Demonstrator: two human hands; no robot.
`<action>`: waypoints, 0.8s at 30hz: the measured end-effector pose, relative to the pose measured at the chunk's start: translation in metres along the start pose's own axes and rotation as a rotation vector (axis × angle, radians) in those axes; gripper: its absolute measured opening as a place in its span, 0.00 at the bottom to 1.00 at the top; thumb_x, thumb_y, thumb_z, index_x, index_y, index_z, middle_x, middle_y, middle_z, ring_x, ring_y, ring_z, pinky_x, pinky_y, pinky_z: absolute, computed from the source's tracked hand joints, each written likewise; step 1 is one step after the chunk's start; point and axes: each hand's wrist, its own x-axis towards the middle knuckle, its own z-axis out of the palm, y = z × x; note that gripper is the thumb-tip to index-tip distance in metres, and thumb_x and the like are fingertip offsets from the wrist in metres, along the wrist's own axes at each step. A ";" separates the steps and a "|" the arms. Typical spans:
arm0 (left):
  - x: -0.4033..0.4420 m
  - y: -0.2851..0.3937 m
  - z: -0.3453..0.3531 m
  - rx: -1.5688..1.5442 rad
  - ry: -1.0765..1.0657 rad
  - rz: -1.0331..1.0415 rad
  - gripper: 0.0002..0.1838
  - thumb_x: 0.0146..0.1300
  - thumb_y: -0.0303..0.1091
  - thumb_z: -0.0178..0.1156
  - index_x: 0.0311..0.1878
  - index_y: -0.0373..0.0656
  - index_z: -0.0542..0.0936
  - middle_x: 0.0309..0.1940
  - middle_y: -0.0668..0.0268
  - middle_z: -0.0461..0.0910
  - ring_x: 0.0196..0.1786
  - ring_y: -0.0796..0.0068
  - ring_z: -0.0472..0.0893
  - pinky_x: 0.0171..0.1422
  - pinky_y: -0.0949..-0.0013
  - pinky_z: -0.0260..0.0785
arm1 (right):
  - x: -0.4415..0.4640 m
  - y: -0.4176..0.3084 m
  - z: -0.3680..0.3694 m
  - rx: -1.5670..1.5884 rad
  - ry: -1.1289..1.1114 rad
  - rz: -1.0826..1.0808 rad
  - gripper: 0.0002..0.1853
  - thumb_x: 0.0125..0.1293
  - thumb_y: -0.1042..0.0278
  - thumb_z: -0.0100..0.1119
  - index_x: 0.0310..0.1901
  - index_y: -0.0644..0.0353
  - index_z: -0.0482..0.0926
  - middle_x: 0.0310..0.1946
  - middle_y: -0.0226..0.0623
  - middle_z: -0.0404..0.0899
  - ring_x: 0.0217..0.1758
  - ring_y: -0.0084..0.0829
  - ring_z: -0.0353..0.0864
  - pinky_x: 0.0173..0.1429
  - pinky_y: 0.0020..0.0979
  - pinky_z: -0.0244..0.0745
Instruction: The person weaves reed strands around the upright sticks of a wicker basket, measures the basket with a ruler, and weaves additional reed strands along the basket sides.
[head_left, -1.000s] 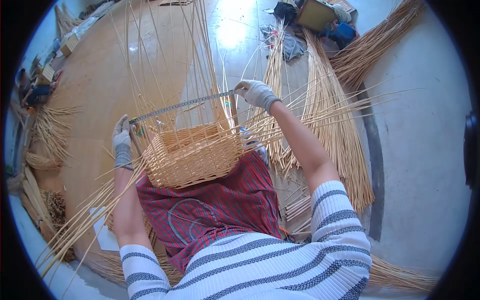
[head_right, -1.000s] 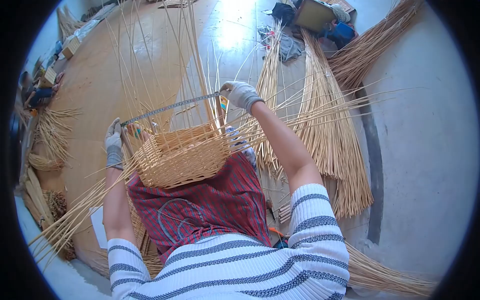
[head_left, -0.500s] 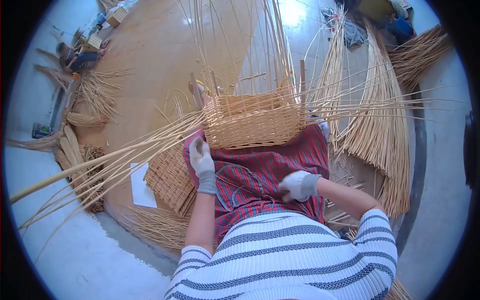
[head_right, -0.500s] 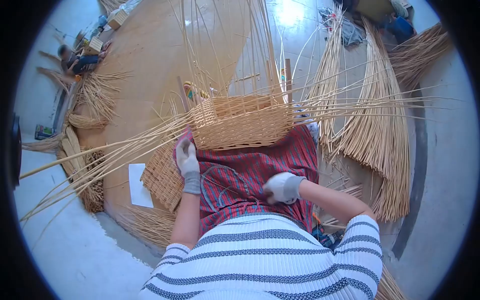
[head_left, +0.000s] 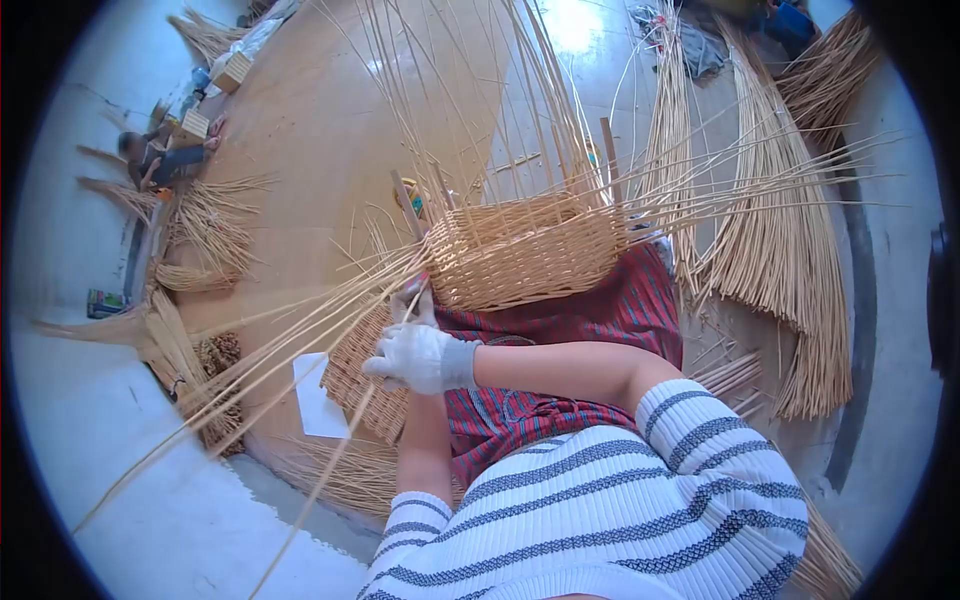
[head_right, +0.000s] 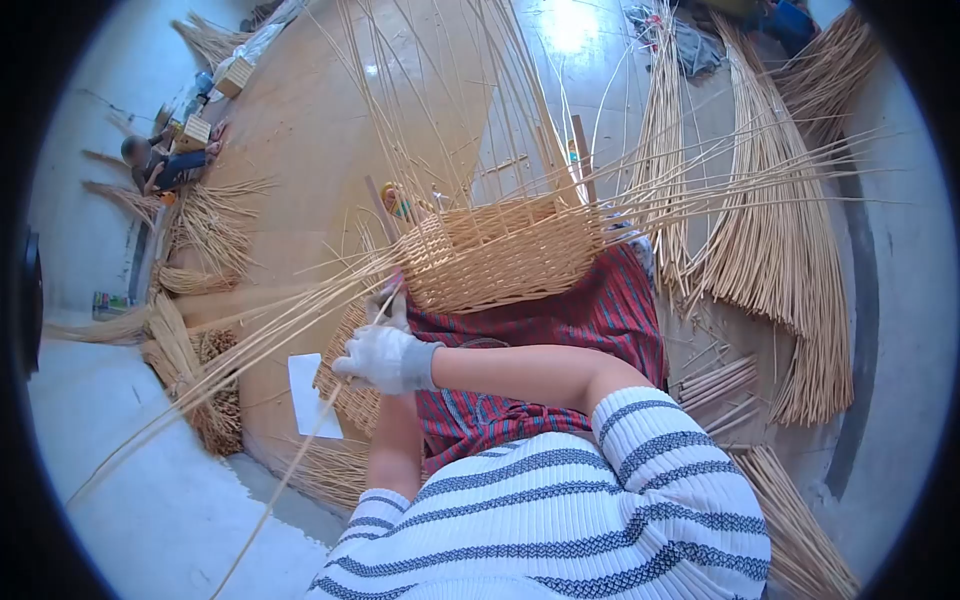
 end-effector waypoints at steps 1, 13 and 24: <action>0.018 0.003 -0.015 -0.076 -0.053 -0.043 0.14 0.71 0.38 0.61 0.52 0.37 0.77 0.43 0.62 0.83 0.44 0.73 0.81 0.51 0.70 0.76 | 0.001 -0.006 -0.007 -0.005 -0.204 0.041 0.15 0.59 0.64 0.60 0.49 0.50 0.78 0.39 0.41 0.82 0.44 0.45 0.83 0.45 0.44 0.79; 0.137 -0.006 0.028 -0.492 -0.333 -0.078 0.32 0.73 0.59 0.48 0.45 0.35 0.84 0.39 0.58 0.84 0.44 0.67 0.81 0.59 0.64 0.73 | -0.041 0.006 -0.057 0.102 0.164 0.357 0.08 0.57 0.72 0.59 0.40 0.56 0.76 0.30 0.42 0.79 0.37 0.50 0.82 0.40 0.43 0.79; 0.125 -0.012 0.014 -0.147 -0.296 -0.004 0.30 0.77 0.55 0.41 0.58 0.34 0.77 0.51 0.56 0.81 0.54 0.63 0.79 0.68 0.61 0.68 | -0.168 0.140 -0.066 1.031 0.963 1.157 0.05 0.67 0.70 0.65 0.42 0.59 0.83 0.34 0.32 0.85 0.35 0.24 0.84 0.39 0.26 0.83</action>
